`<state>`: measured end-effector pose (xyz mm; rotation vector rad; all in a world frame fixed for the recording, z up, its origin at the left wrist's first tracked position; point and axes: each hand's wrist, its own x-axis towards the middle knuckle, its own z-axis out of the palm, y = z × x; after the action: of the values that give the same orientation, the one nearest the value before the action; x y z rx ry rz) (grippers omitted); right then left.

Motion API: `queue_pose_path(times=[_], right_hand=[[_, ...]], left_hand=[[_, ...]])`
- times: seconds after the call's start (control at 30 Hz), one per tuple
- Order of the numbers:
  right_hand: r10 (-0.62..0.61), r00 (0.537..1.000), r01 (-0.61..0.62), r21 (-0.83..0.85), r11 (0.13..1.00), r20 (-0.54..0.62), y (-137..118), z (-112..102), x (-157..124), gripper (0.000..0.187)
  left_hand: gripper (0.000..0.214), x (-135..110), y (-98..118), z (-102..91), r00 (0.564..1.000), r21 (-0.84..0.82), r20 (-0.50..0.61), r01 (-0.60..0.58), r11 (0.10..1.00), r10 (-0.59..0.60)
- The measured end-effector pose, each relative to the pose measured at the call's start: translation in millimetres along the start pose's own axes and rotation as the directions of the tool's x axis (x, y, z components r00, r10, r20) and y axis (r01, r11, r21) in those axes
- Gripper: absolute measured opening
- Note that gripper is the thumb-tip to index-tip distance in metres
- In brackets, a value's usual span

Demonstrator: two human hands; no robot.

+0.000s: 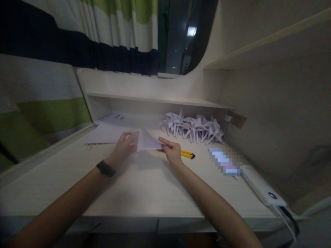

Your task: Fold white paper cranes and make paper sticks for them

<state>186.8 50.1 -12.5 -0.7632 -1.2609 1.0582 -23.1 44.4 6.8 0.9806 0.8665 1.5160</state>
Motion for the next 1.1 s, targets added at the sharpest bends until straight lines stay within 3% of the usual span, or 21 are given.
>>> queue_pose_path(times=[0.07,0.13,0.2,0.3,0.37,0.47,0.53,0.7,0.8,0.93,1.0,1.1], right_hand=[[-0.117,0.992,0.124,-0.149,0.981,0.056,1,0,-4,0.033],[-0.212,0.966,0.248,-0.300,0.921,0.147,2,0,-9,0.042],[-0.253,0.942,0.324,-0.390,0.862,0.222,3,1,-12,0.046],[-0.226,0.933,0.330,-0.417,0.847,0.280,2,0,-11,0.040],[-0.170,0.927,0.296,-0.371,0.880,0.335,-2,-3,-7,0.038],[-0.050,0.900,0.160,-0.222,0.962,0.434,-9,-8,1,0.073],[0.045,0.901,0.015,-0.135,0.991,0.432,-13,-10,4,0.087],[0.275,0.922,-0.265,-0.072,0.961,0.273,-12,1,-3,0.069],[0.326,0.904,-0.335,-0.017,0.942,0.276,-7,9,-8,0.051],[0.320,0.911,-0.355,0.099,0.930,0.262,-4,9,-7,0.043],[0.309,0.930,-0.339,0.139,0.930,0.199,-5,6,-4,0.043],[0.277,0.950,-0.300,0.173,0.938,0.144,-7,3,0,0.043]], left_hand=[[0.040,-3,7,1.6,0.986,-0.044,0.107,0.129,0.991,-0.124],[0.040,-6,10,3.1,0.969,-0.036,0.174,0.182,0.983,-0.173],[0.034,-7,10,4.0,0.976,0.023,0.165,0.141,0.990,-0.143],[0.028,-4,4,3.2,0.989,0.087,0.121,0.075,0.993,-0.085],[0.029,0,-1,1.1,0.993,0.113,0.105,0.050,0.992,-0.062],[0.034,4,-3,-2.5,0.997,0.218,0.068,-0.038,0.975,0.023],[0.038,3,-2,-3.4,0.994,0.317,0.072,-0.102,0.943,0.083],[0.033,-7,-3,2.9,0.962,0.492,0.258,-0.210,0.845,0.090],[0.030,-12,-9,8.7,0.928,0.520,0.357,-0.292,0.803,0.106],[0.045,-15,-15,13.7,0.929,0.507,0.305,-0.346,0.790,0.212],[0.047,-15,-15,14.8,0.946,0.494,0.278,-0.292,0.819,0.169],[0.028,-17,-14,16.2,0.961,0.485,0.262,-0.210,0.849,0.088]])
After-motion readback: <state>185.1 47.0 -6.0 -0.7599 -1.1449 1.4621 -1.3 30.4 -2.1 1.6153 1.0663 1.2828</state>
